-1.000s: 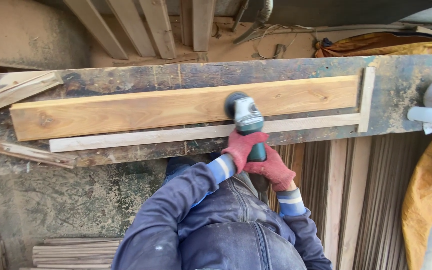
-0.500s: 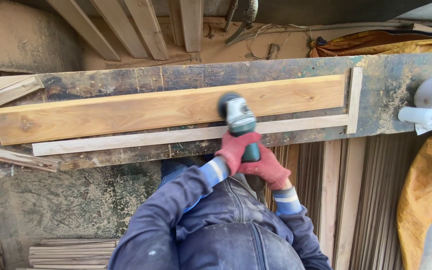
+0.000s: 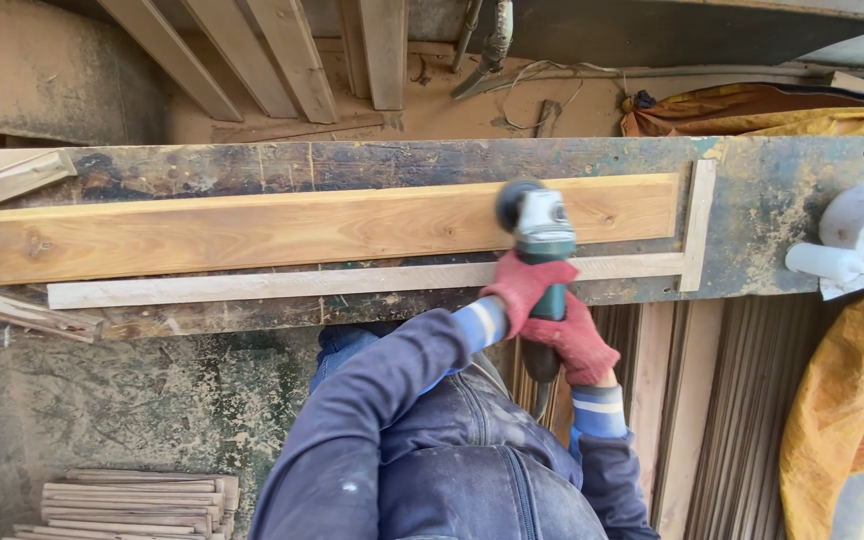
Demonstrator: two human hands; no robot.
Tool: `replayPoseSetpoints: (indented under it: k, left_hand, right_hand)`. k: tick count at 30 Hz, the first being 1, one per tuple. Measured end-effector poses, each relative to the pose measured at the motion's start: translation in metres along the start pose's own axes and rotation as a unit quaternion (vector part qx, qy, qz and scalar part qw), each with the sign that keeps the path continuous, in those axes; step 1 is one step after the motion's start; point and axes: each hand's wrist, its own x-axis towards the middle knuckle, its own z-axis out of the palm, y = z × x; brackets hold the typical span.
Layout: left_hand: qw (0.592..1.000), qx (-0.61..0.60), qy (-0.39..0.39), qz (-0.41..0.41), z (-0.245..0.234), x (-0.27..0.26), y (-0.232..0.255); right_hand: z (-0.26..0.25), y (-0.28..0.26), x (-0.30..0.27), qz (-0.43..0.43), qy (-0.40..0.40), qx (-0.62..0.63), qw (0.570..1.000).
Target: Sanding a long wood plank using a handheld angle grinder equipped with a sanding disc in a workshop environment.
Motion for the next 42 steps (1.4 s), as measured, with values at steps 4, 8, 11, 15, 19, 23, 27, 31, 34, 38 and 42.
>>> replayPoseSetpoints:
  k: [4,8,11,15,19,23,27,31,34,38,42]
  left_hand:
    - [0.999,0.009,-0.043,0.014,0.034,0.000,-0.007]
    - [0.999,0.028,-0.039,0.018,0.031,0.011,-0.017]
    - [0.999,0.013,-0.024,0.024,0.011,0.020,-0.019]
    - [0.998,-0.054,0.010,0.028,-0.019,0.000,0.006]
    - [0.995,-0.085,0.027,0.037,-0.056,-0.008,0.021]
    - [0.993,-0.098,0.045,0.042,-0.106,-0.017,0.032]
    - [0.993,-0.107,0.047,0.029,-0.166,-0.025,0.042]
    - [0.993,-0.098,0.052,0.027,-0.235,-0.038,0.055]
    - [0.992,-0.108,0.062,0.019,-0.293,-0.052,0.068]
    - [0.991,-0.106,0.076,0.027,-0.364,-0.073,0.084]
    - [0.984,-0.128,0.120,0.027,-0.418,-0.087,0.091]
  right_hand:
    - [-0.037,0.019,0.012,0.008,0.036,0.022,0.999]
    - [-0.037,0.019,0.008,-0.015,0.037,-0.009,0.999]
    - [-0.020,0.013,0.009,-0.022,0.022,-0.026,0.999]
    - [0.010,0.010,0.013,-0.023,0.002,-0.030,0.999]
    - [0.043,0.002,0.012,-0.046,-0.032,-0.085,0.995]
    - [0.095,-0.016,-0.005,-0.056,-0.049,-0.099,0.992]
    - [0.153,-0.021,-0.019,-0.047,-0.059,-0.129,0.989]
    - [0.217,-0.006,-0.030,-0.041,-0.054,-0.124,0.990]
    - [0.276,-0.008,-0.046,-0.039,-0.067,-0.133,0.988]
    - [0.346,-0.017,-0.068,-0.021,-0.080,-0.126,0.988]
    - [0.403,-0.030,-0.088,-0.028,-0.122,-0.127,0.984]
